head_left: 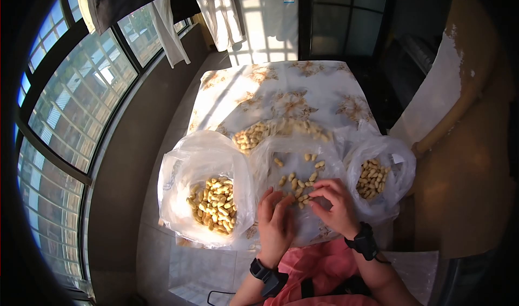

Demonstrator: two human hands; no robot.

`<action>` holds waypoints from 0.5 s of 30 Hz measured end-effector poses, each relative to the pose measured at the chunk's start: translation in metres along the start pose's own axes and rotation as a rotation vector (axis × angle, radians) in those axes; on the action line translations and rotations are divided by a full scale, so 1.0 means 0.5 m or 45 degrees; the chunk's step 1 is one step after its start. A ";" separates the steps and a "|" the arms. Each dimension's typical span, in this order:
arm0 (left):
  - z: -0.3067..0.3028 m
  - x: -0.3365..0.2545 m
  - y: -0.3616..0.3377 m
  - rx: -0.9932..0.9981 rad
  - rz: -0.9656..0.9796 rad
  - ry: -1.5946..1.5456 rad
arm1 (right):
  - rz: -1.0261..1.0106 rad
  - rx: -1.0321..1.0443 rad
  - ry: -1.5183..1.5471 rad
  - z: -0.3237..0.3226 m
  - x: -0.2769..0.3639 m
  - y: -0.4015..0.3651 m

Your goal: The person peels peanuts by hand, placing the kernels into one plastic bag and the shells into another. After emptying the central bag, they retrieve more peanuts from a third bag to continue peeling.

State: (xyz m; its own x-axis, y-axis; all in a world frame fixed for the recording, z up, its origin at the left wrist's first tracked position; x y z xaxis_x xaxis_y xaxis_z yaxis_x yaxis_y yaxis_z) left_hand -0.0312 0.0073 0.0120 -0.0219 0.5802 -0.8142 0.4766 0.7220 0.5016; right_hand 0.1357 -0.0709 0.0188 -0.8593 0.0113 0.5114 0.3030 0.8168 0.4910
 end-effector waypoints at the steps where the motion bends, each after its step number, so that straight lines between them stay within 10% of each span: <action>1: 0.001 -0.007 0.003 0.009 0.001 0.066 | 0.004 -0.001 0.005 0.000 0.000 0.001; 15: 0.003 0.000 0.001 0.012 0.022 -0.012 | 0.033 -0.007 -0.008 0.001 -0.002 0.001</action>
State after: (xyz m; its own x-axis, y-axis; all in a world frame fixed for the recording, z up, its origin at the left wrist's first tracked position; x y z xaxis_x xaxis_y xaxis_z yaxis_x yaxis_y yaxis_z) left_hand -0.0296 0.0071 0.0117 -0.0049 0.5891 -0.8081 0.4854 0.7079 0.5131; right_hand 0.1364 -0.0702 0.0183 -0.8536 0.0360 0.5196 0.3274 0.8131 0.4814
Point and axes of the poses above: each hand's wrist, its own y-axis towards the middle knuckle, its own z-axis out of the palm, x = y × z, the point moved 2 cm from there along y, towards the middle knuckle, and after that the axes turned 15 degrees about -y, right-handed, at the moved point
